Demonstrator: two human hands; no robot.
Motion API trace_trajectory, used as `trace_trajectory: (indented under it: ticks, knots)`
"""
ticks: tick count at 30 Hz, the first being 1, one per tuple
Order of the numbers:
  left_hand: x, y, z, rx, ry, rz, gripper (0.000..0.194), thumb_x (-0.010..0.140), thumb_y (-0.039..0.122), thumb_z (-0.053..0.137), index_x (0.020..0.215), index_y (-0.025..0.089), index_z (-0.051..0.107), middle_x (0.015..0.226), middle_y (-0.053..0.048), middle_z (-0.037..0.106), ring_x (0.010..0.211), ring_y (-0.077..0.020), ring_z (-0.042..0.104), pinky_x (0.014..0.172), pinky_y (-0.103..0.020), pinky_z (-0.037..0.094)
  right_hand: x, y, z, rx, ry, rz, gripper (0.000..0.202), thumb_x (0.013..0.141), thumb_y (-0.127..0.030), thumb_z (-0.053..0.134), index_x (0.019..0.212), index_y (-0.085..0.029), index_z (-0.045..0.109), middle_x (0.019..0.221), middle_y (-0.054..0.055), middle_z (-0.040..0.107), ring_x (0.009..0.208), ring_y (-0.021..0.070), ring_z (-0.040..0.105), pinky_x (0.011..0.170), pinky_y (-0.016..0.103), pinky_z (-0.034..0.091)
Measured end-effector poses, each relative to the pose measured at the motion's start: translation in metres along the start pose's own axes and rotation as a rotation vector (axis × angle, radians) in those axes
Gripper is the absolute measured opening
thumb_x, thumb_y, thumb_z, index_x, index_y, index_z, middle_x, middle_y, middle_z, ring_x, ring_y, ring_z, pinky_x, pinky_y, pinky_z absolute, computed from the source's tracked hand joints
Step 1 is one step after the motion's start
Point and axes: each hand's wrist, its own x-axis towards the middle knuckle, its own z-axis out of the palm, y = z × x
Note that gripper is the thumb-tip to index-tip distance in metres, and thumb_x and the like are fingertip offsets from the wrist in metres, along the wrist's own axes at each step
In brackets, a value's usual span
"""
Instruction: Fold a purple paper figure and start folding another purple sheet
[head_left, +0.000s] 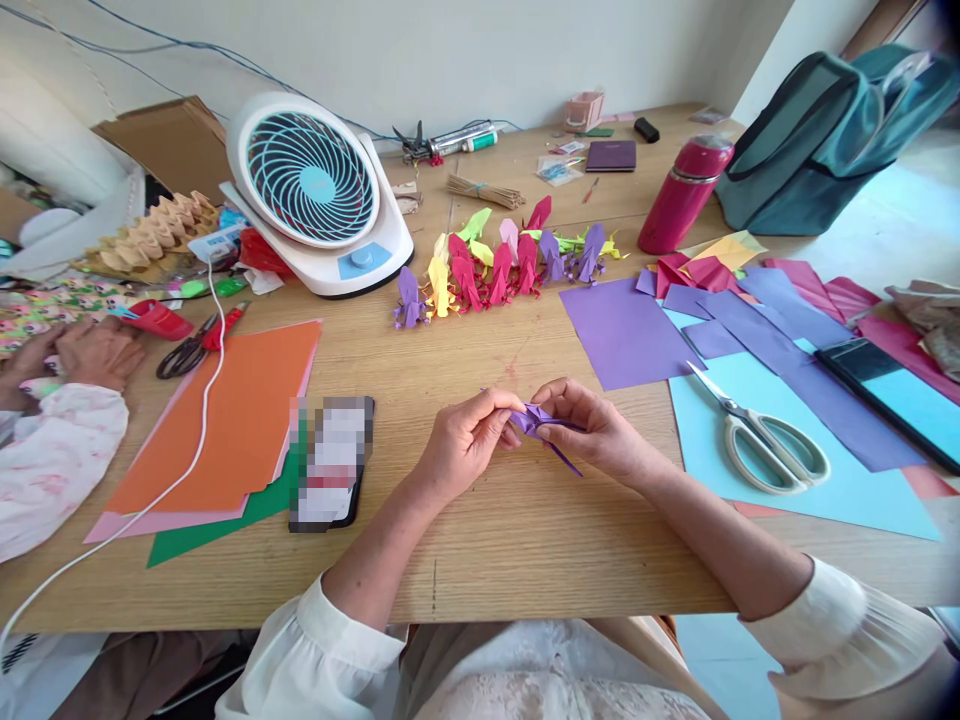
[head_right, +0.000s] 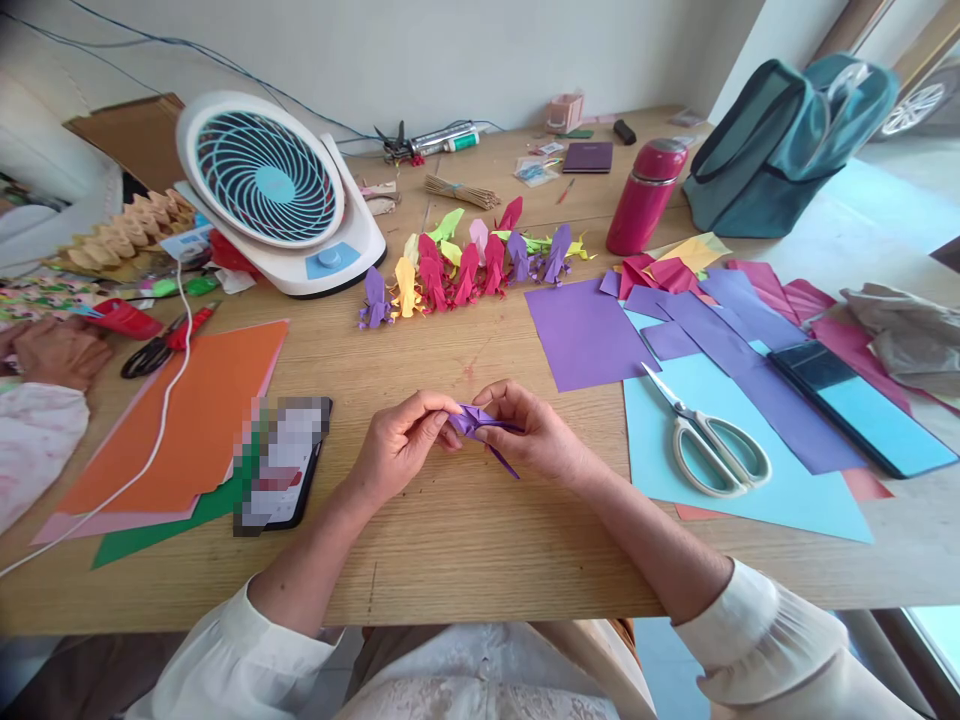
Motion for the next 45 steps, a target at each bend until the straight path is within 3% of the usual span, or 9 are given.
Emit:
trace_trajectory:
  ticks: [3,6,16,21,26,30,37,45]
  knots:
    - [0.0,0.0,-0.005,0.152,-0.074,0.084,0.014,0.098,0.02,0.051,0.101,0.021,0.064,0.089,-0.002,0.071,0.067,-0.0093,0.068,0.067,-0.02,0.054,-0.001,-0.004,-0.003,-0.02,0.001,0.006,0.031,0.086,-0.04,0.07,0.106,-0.021,0.055,0.084,0.001,0.059,0.072,0.013,0.054,0.058,0.024,0.041]
    - [0.0,0.001,-0.006,0.199,-0.126,0.069,0.01,0.096,0.02,0.053,0.1,0.022,0.062,0.094,-0.001,0.072,0.063,-0.0084,0.067,0.063,-0.019,0.052,-0.001,-0.007,-0.005,-0.047,-0.011,-0.006,0.03,0.086,-0.038,0.07,0.106,-0.02,0.056,0.084,0.001,0.059,0.072,0.0126,0.053,0.058,0.024,0.041]
    - [-0.004,0.002,-0.008,0.321,-0.205,0.103,0.007,0.098,0.021,0.052,0.094,0.022,0.057,0.071,0.005,0.066,0.059,-0.0084,0.066,0.063,-0.018,0.048,-0.003,-0.009,-0.007,-0.024,-0.021,0.042,0.033,0.085,-0.043,0.071,0.105,-0.02,0.057,0.085,0.001,0.06,0.064,0.0102,0.051,0.05,0.022,0.036]
    - [-0.004,0.002,-0.009,0.401,-0.188,0.145,0.01,0.099,0.025,0.05,0.101,0.024,0.06,0.085,0.002,0.072,0.056,-0.0075,0.065,0.064,-0.02,0.049,-0.003,-0.009,-0.007,-0.039,-0.021,0.044,0.032,0.085,-0.044,0.07,0.104,-0.021,0.059,0.082,0.0,0.059,0.061,0.01,0.048,0.048,0.023,0.034]
    - [-0.005,0.0,-0.01,0.475,-0.217,0.19,0.012,0.1,0.023,0.047,0.104,0.025,0.059,0.085,0.002,0.073,0.054,-0.0081,0.064,0.063,-0.021,0.048,-0.003,-0.007,-0.007,-0.053,-0.018,0.046,0.031,0.085,-0.043,0.07,0.104,-0.021,0.059,0.082,0.0,0.059,0.062,0.0105,0.049,0.049,0.023,0.035]
    - [-0.005,0.003,-0.008,0.489,-0.234,0.133,0.01,0.1,0.019,0.045,0.097,0.023,0.055,0.078,0.004,0.07,0.052,-0.0074,0.063,0.058,-0.02,0.045,-0.002,-0.006,-0.005,-0.05,-0.015,0.029,0.03,0.085,-0.044,0.07,0.101,-0.021,0.06,0.084,0.002,0.06,0.067,0.0122,0.053,0.051,0.023,0.037]
    - [-0.005,0.008,-0.002,0.333,-0.23,-0.1,0.007,0.098,0.021,0.048,0.093,0.023,0.052,0.069,0.007,0.059,0.049,-0.0069,0.063,0.053,-0.017,0.044,-0.002,0.0,-0.003,-0.087,-0.016,0.031,0.025,0.088,-0.035,0.065,0.108,-0.021,0.057,0.085,0.001,0.063,0.062,0.0111,0.051,0.05,0.023,0.037]
    - [-0.007,0.008,0.002,0.368,-0.259,-0.125,0.007,0.099,0.019,0.044,0.095,0.023,0.048,0.07,0.008,0.059,0.049,-0.0072,0.063,0.055,-0.018,0.044,-0.005,-0.006,0.003,-0.251,0.029,0.023,0.02,0.089,-0.022,0.06,0.108,-0.02,0.058,0.091,0.003,0.069,0.085,0.0166,0.064,0.074,0.029,0.049]
